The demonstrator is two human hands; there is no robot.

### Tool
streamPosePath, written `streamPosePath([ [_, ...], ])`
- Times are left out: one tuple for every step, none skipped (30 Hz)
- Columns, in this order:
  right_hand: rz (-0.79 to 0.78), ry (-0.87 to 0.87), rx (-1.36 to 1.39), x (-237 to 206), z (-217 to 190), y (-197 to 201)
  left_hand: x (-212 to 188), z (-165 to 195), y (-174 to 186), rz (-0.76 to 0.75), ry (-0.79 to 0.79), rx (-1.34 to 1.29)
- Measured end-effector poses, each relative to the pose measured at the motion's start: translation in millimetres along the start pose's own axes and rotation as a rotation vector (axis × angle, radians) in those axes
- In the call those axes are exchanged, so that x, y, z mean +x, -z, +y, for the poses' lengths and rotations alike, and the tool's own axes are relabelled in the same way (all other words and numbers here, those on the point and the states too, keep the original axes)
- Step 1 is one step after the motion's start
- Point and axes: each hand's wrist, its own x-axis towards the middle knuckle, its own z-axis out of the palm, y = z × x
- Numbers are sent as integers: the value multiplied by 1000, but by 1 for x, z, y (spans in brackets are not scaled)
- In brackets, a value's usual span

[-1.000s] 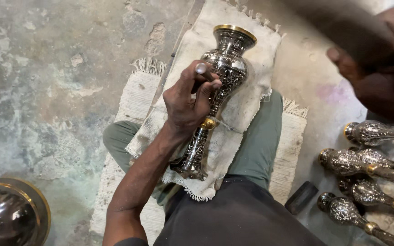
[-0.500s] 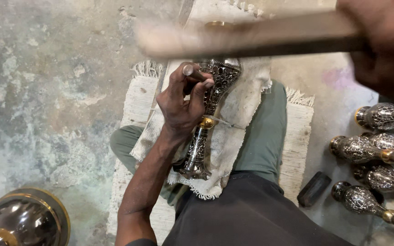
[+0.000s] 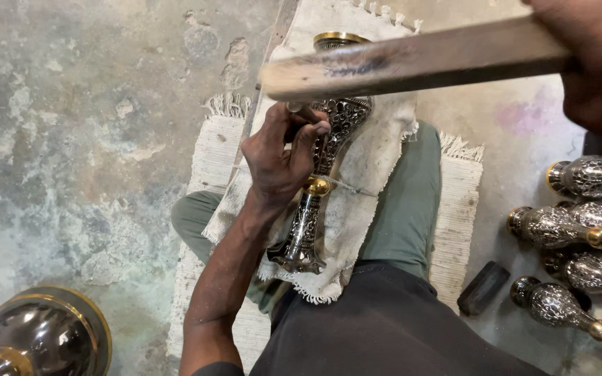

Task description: The person sits on the floor with an engraved metal vase on a cloth across their lap. They hold a punch against the vase's surface and strike it with a wooden mallet, working the pattern around the body, briefly retie a string around the vase, then resume hammering.

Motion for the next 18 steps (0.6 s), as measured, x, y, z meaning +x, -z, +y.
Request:
streamPosePath([
  [-16, -28, 31, -2, 3, -1, 0, 1, 1, 13, -11, -13],
  [-31, -54, 59, -5, 7, -1, 2, 1, 0, 28, -24, -27],
  [0, -8, 60, -7, 13, -3, 2, 2, 0, 43, -35, -38],
  [31, 39, 59, -9, 19, -4, 3, 3, 1, 27, -29, -25],
  [107, 159, 32, -9, 26, -8, 4, 3, 2, 11, -22, -11],
  [142, 216, 27, -13, 31, -11, 5, 4, 2, -7, -16, 3],
  [178, 274, 20, -15, 37, -14, 5, 4, 3, -3, -8, -12],
  [174, 268, 29, -18, 41, -15, 6, 4, 3, 0, -1, -29],
  [172, 264, 39, -19, 46, -17, 6, 5, 3, 5, 7, -44],
  [169, 260, 51, -20, 48, -19, 7, 4, 3, -7, 8, -48],
  [165, 258, 65, -21, 50, -20, 8, 4, 3, -19, 10, -51],
  [158, 249, 62, -20, 50, -20, 8, 4, 3, -32, 13, -53],
  [152, 240, 60, -20, 49, -20, 8, 4, 4, -27, 14, -68],
  [142, 223, 38, -20, 47, -20, 9, 3, 4, -23, 13, -85],
  [133, 207, 17, -19, 44, -18, 9, 3, 4, -19, 13, -101],
  [125, 191, -3, -19, 41, -17, 9, 2, 5, -31, 8, -85],
  [115, 175, -22, -18, 37, -15, 9, 2, 5, -42, 5, -68],
  [109, 161, -48, -18, 33, -14, 9, 1, 6, -53, 3, -50],
])
